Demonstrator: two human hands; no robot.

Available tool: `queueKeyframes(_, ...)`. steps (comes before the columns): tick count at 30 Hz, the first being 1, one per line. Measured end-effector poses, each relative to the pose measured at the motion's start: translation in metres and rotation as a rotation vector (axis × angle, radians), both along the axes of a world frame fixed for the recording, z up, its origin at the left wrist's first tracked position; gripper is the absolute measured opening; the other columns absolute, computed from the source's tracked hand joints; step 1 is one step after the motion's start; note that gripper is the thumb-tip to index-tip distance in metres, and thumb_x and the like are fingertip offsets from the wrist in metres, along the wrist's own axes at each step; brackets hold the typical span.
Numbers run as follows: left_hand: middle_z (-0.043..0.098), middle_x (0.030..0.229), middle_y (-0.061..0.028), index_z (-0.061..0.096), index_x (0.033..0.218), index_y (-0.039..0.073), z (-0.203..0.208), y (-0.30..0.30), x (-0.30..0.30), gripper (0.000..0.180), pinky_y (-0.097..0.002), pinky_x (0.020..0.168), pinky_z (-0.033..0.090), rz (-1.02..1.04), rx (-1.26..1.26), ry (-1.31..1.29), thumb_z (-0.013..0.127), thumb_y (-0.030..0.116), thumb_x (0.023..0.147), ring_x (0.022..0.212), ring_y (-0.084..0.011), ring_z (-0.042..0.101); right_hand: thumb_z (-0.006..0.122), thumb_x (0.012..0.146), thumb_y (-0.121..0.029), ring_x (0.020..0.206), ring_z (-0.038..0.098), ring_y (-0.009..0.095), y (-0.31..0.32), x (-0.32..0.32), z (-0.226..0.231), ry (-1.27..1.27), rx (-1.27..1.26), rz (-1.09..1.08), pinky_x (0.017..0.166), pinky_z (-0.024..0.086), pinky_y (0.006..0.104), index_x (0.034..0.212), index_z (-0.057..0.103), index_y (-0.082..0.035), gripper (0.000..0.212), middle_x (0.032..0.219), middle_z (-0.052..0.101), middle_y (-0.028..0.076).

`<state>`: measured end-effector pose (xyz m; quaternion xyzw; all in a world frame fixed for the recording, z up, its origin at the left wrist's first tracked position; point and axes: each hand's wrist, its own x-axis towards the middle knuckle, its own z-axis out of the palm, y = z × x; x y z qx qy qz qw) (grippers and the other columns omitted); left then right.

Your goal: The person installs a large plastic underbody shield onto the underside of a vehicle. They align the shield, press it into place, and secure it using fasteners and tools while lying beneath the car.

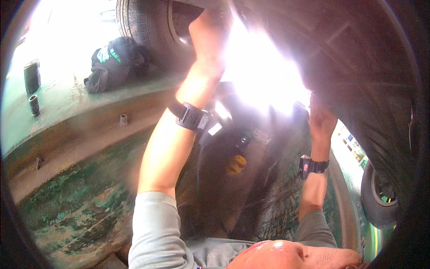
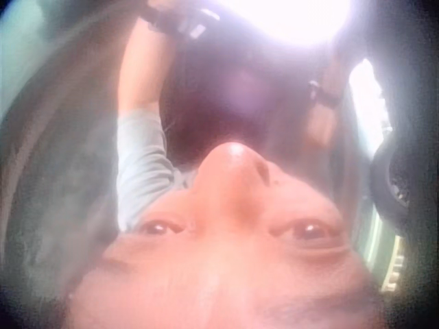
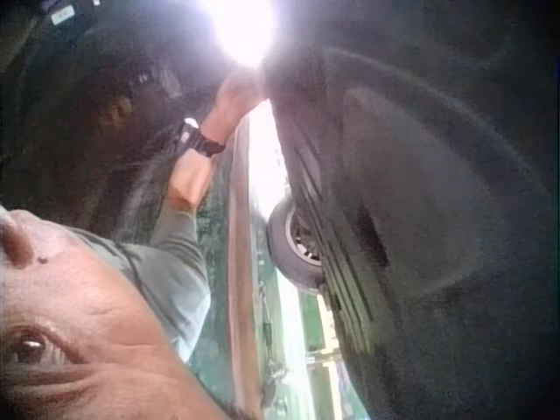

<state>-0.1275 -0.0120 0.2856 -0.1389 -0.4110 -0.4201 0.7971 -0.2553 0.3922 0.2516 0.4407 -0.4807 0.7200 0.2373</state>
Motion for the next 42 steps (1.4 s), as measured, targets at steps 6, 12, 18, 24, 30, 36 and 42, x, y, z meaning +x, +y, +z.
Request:
queueKeyframes(6,0.074,0.084,-0.0200,0.073,0.092,0.000,-0.002,-0.010,0.007,0.027,-0.0393,0.070,0.056,0.169,0.011,-0.187,0.073,0.027,0.092,0.080,-0.0359,0.074,0.047,0.103,-0.009,0.124,0.062,0.037,-0.008,0.011,0.003,-0.183,-0.039,0.163,0.119,0.044,0.0420,0.137,0.052,0.014,0.041,0.137,0.060,0.025)
queueKeyframes(12,0.074,0.085,-0.0206,0.073,0.094,0.001,0.000,-0.001,0.016,0.027,-0.0429,0.073,0.056,0.009,-0.035,-0.117,0.067,0.027,0.093,0.081,-0.0381,0.073,0.055,0.098,-0.004,0.122,0.063,0.038,-0.028,0.032,-0.009,-0.210,-0.050,0.049,0.113,0.050,0.0474,0.127,0.058,0.014,0.034,0.130,0.063,0.026)
queueKeyframes(18,0.075,0.087,-0.0191,0.074,0.103,0.000,-0.014,0.008,0.041,0.031,-0.0365,0.076,0.056,-0.132,-0.015,-0.284,0.064,0.029,0.098,0.081,-0.0275,0.074,0.051,0.101,-0.004,0.123,0.063,0.036,-0.012,0.007,0.001,-0.164,0.012,0.025,0.111,0.052,0.0425,0.131,0.057,0.014,0.035,0.133,0.061,0.027)
queueKeyframes(24,0.075,0.103,-0.0088,0.067,0.120,-0.006,-0.043,0.032,0.090,0.024,-0.0253,0.080,0.054,-0.640,-0.078,-0.095,0.060,0.012,0.105,0.094,-0.0122,0.069,0.051,0.100,-0.004,0.118,0.065,0.039,0.025,-0.015,-0.012,0.025,0.162,-0.236,0.106,0.055,0.0456,0.122,0.060,0.014,0.030,0.125,0.064,0.027)
queueKeyframes(30,0.074,0.103,-0.0079,0.065,0.117,-0.005,-0.035,0.054,0.131,0.019,-0.0234,0.083,0.052,-0.406,-0.358,0.013,0.067,0.004,0.100,0.095,-0.0104,0.067,0.049,0.103,-0.011,0.111,0.068,0.037,-0.037,0.038,-0.012,-0.264,-0.129,-0.013,0.102,0.059,0.0449,0.120,0.060,0.007,0.027,0.121,0.067,0.021)
queueKeyframes(36,0.072,0.112,-0.0084,0.061,0.122,-0.002,-0.048,0.081,0.122,0.026,-0.0279,0.088,0.053,-0.393,-0.440,0.028,0.070,0.003,0.098,0.102,-0.0123,0.067,0.056,0.102,-0.013,0.117,0.068,0.031,-0.012,0.030,-0.007,0.372,0.846,-1.027,0.101,0.056,0.0418,0.129,0.066,-0.001,0.031,0.130,0.068,0.020)
queueKeyframes(42,0.072,0.090,-0.0046,0.067,0.106,0.001,-0.043,0.110,0.134,0.026,-0.0251,0.072,0.053,-0.535,-0.522,-0.131,0.082,0.014,0.089,0.080,-0.0100,0.064,0.049,0.103,-0.016,0.111,0.067,0.034,-0.027,0.070,-0.016,-0.323,-0.147,-0.094,0.100,0.055,0.0459,0.114,0.062,0.004,0.026,0.125,0.067,0.022)
